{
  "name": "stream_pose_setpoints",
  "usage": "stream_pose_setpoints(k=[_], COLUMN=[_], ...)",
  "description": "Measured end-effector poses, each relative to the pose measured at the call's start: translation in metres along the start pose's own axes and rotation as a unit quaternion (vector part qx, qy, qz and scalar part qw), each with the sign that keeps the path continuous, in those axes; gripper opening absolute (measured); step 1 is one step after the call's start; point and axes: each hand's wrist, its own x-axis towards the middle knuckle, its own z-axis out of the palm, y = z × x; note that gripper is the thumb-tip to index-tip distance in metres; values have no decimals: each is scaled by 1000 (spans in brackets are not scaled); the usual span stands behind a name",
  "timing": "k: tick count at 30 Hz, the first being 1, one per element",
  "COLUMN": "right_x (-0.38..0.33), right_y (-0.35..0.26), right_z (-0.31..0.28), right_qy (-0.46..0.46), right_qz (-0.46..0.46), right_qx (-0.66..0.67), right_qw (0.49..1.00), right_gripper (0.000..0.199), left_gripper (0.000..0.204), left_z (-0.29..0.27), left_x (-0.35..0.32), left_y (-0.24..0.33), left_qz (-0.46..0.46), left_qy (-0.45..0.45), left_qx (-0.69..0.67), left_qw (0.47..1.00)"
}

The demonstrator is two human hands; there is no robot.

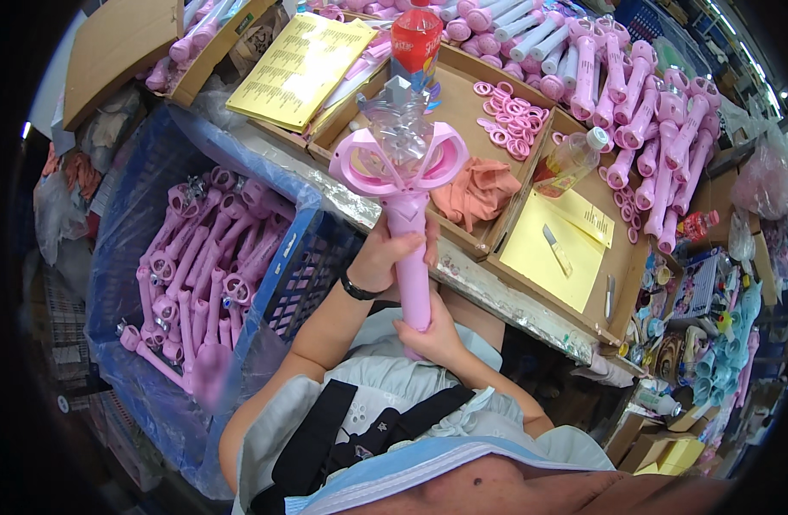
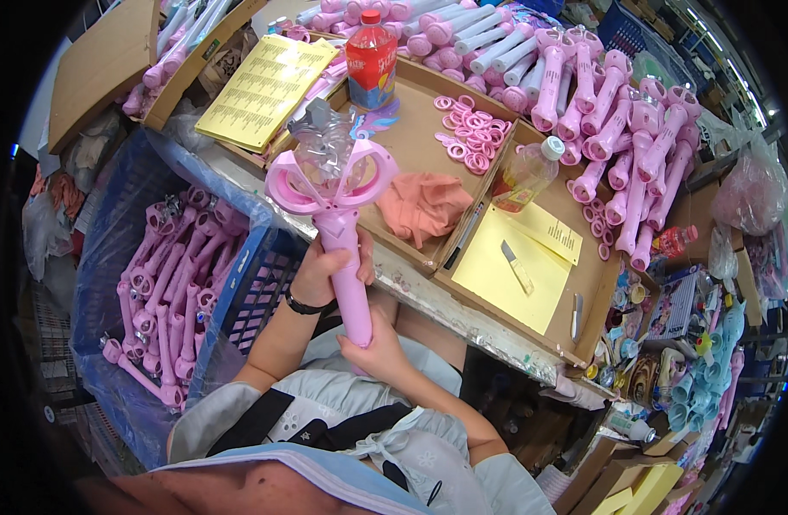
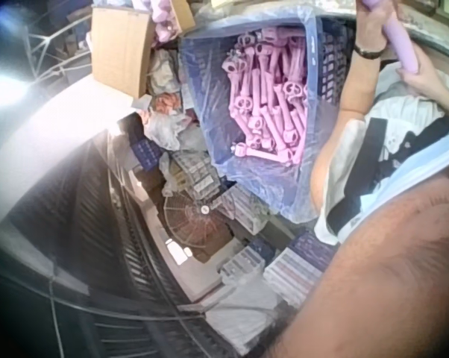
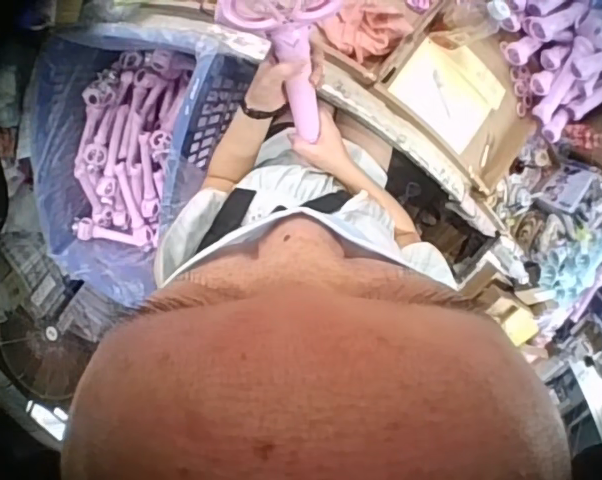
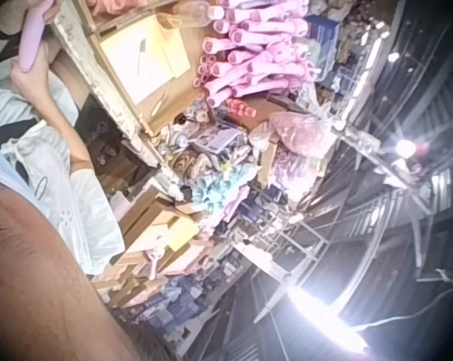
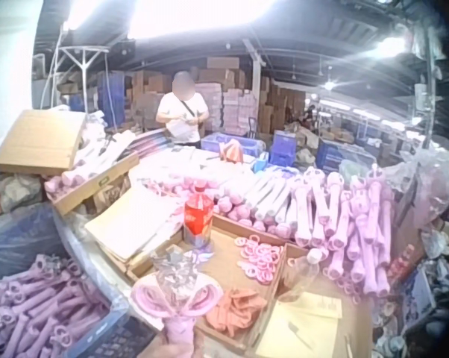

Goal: The person assembles pink bubble-blowing wands by attaching clear plastic heads to pink handles, wiping them with a cloth, and using a small metal tool to adjust the head. They then place the finished wands into a pile on the table.

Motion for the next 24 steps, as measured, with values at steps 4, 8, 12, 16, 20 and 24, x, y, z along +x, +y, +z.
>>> stream_pose_setpoints(k=[4,8,12,16,20,24], right_x=[-1,6,19,50,87,105], right_y=[0,-7,-34,-74,-104,-116], right_z=[-5,-19,-36,-50,-57,-59], right_qy=[-42,-18,56,136,182,112], right_qz=[-52,-169,-209,-309,-316,-273], right_qx=[-64,-115,-162,-235,-236,-102], right_qw=[996,979,963,912,901,950], right_gripper=[50,54,48,49,56,59], left_gripper=[96,99,91,92,84,83], left_z=[-11,-12,-5,4,13,14], left_x=[21,30,31,31,31,33], left_y=[16,21,22,14,6,5], left_qz=[112,125,37,3,-29,-58], left_qy=[1,-28,6,-17,-31,-21], left_qx=[36,-102,-193,-104,-147,-125], left_qw=[993,987,981,994,988,990])
